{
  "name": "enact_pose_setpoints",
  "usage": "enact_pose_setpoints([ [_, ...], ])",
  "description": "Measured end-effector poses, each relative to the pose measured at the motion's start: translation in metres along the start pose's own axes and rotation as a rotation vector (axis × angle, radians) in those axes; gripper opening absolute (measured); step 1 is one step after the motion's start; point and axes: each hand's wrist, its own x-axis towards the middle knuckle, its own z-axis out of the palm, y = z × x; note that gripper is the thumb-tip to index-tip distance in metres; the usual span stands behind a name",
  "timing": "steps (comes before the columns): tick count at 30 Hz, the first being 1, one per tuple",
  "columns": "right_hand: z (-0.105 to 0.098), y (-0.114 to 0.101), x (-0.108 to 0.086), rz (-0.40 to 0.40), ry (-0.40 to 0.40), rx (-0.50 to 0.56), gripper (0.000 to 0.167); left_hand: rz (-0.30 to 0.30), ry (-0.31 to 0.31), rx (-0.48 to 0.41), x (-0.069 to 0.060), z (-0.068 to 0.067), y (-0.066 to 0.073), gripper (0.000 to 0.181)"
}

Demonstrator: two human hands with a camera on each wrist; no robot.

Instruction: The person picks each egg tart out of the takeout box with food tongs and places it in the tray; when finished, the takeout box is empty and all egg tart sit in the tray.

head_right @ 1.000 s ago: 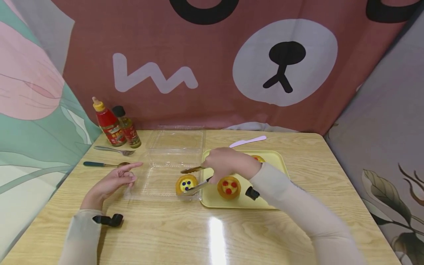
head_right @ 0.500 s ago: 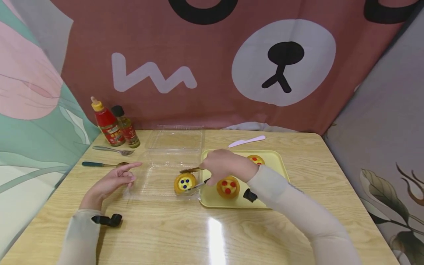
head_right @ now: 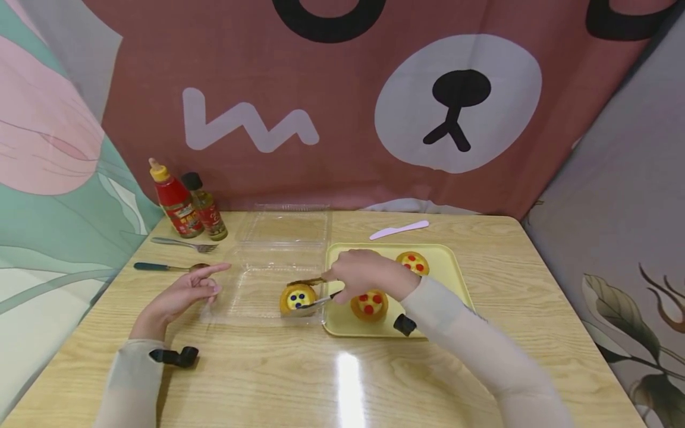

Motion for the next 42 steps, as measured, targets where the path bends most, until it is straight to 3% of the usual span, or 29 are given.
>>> enact_pose_setpoints([
  [8, 0.017, 0.018, -0.015, -0.115, 0.174, 0.155, 0.05, -0.001, 0.0, 0.015, 0.001, 0.001, 0.001, 0.055],
  [12, 0.016, 0.02, -0.028, -0.104, 0.22, 0.221, 0.051, -0.002, 0.0, 0.019, 0.0, 0.001, 0.001, 0.054],
  [16, 0.012, 0.022, -0.044, -0.092, 0.278, 0.219, 0.051, -0.006, 0.006, 0.019, 0.0, 0.002, 0.001, 0.053],
  [22, 0.009, 0.03, -0.082, -0.043, 0.337, 0.229, 0.05, -0.006, 0.01, 0.016, 0.0, 0.002, 0.001, 0.053],
  [29, 0.018, 0.044, -0.137, 0.01, 0.44, 0.179, 0.048, -0.001, 0.009, 0.02, -0.001, 0.0, 0.0, 0.053],
  [37, 0.036, 0.055, -0.196, 0.162, 0.438, 0.204, 0.048, 0.007, -0.002, 0.016, -0.001, 0.0, -0.001, 0.053],
  [42, 0.056, 0.061, -0.222, 0.22, 0.41, 0.207, 0.05, 0.013, -0.007, 0.021, -0.001, -0.001, -0.002, 0.052],
])
